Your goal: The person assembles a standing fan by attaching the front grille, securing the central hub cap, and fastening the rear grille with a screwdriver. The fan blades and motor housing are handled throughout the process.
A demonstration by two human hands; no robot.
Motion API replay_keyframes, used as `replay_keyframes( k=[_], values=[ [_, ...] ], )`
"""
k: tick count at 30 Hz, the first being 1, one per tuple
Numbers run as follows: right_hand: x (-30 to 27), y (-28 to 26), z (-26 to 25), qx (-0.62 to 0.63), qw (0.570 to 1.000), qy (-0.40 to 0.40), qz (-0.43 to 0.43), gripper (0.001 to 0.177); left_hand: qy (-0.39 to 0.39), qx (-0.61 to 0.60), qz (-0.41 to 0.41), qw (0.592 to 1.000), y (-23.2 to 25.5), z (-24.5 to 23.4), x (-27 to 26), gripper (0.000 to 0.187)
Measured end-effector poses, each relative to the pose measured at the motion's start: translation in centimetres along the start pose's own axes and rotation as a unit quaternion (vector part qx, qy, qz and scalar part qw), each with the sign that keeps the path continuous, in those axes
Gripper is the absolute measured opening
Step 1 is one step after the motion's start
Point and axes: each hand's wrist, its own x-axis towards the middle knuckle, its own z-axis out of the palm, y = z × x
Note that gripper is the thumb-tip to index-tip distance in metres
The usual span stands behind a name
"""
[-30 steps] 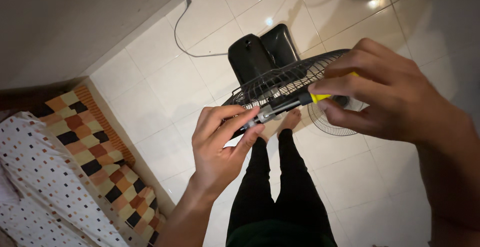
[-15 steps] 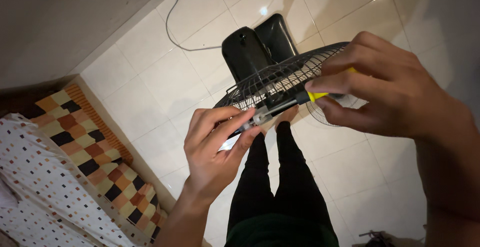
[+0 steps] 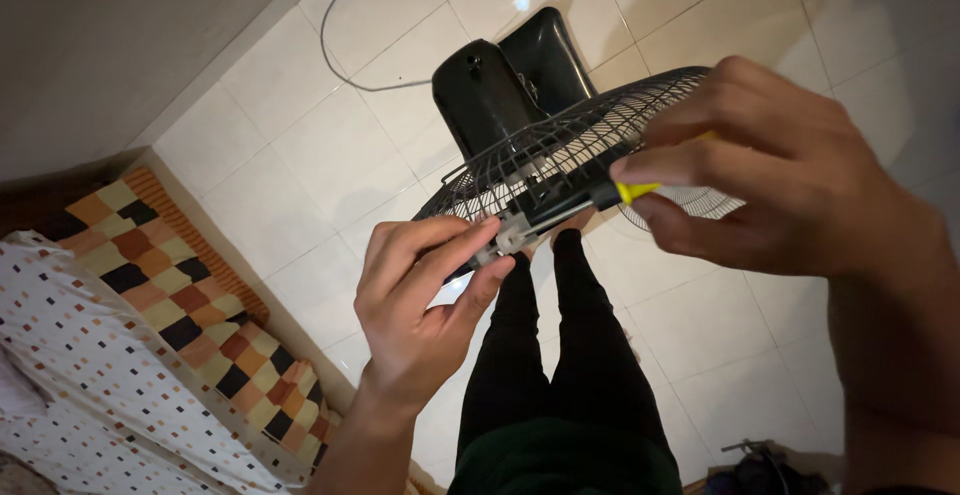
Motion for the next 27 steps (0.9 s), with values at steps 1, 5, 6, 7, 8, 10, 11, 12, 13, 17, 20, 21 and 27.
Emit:
replay_keyframes(
  k=[1, 5, 6, 7, 8, 10, 11, 12, 13, 17, 20, 21, 27],
  values=[
    [-0.4, 0.4, 0.1, 0.007, 1.000, 0.012, -0.004, 0.030, 0.001, 0.003, 0.001, 1.000, 0.0, 0.0, 0.0, 0.034],
    [-3.9, 0.4, 1.5, -0.031, 0.993, 0.086, 0.080, 0.030, 0.009, -0.012, 0.016, 1.000, 0.1, -0.3, -0.3, 0.036],
    [-5.1, -0.2, 2.2, 0.008, 0.987, 0.116, 0.112, 0.028, 0.009, -0.010, 0.018, 1.000, 0.1, -0.4, -0.2, 0.038],
    [-6.4, -1.1, 3.2, 0.048, 0.978, 0.146, 0.143, 0.026, 0.009, -0.009, 0.020, 1.000, 0.1, -0.5, -0.2, 0.040],
    [-7.2, -1.7, 4.3, 0.091, 0.963, 0.183, 0.176, 0.025, 0.007, -0.001, 0.027, 1.000, 0.1, -0.6, -0.2, 0.041],
    [-8.1, -3.2, 6.6, 0.181, 0.916, 0.269, 0.236, 0.025, 0.002, 0.014, 0.038, 0.999, 0.1, -0.9, -0.2, 0.042],
    [-8.2, -4.0, 7.6, 0.227, 0.883, 0.312, 0.267, 0.026, 0.005, 0.011, 0.038, 0.999, 0.0, -0.9, -0.2, 0.043],
    [-8.1, -4.9, 8.2, 0.259, 0.873, 0.327, 0.254, 0.026, 0.008, 0.009, 0.037, 0.999, -0.1, -1.0, -0.2, 0.044],
    [-7.9, -5.7, 8.9, 0.292, 0.861, 0.341, 0.240, 0.027, 0.011, 0.006, 0.035, 0.999, -0.2, -1.1, -0.2, 0.045],
    [-6.8, -9.7, 11.5, 0.358, 0.816, 0.384, 0.240, 0.026, 0.042, -0.003, 0.042, 0.998, -0.3, -1.8, -1.2, 0.046],
    [-6.5, -13.1, 13.2, 0.336, 0.847, 0.335, 0.242, 0.027, 0.048, -0.038, 0.058, 0.996, 0.0, -2.5, -3.0, 0.047],
    [-6.5, -13.8, 13.6, 0.321, 0.864, 0.307, 0.237, 0.029, 0.026, -0.074, 0.057, 0.995, 0.4, -2.7, -4.0, 0.045],
    [-4.8, -15.5, 15.2, 0.300, 0.917, 0.173, 0.199, 0.043, -0.025, -0.245, -0.059, 0.967, -0.7, -3.5, -7.0, 0.036]
  ],
)
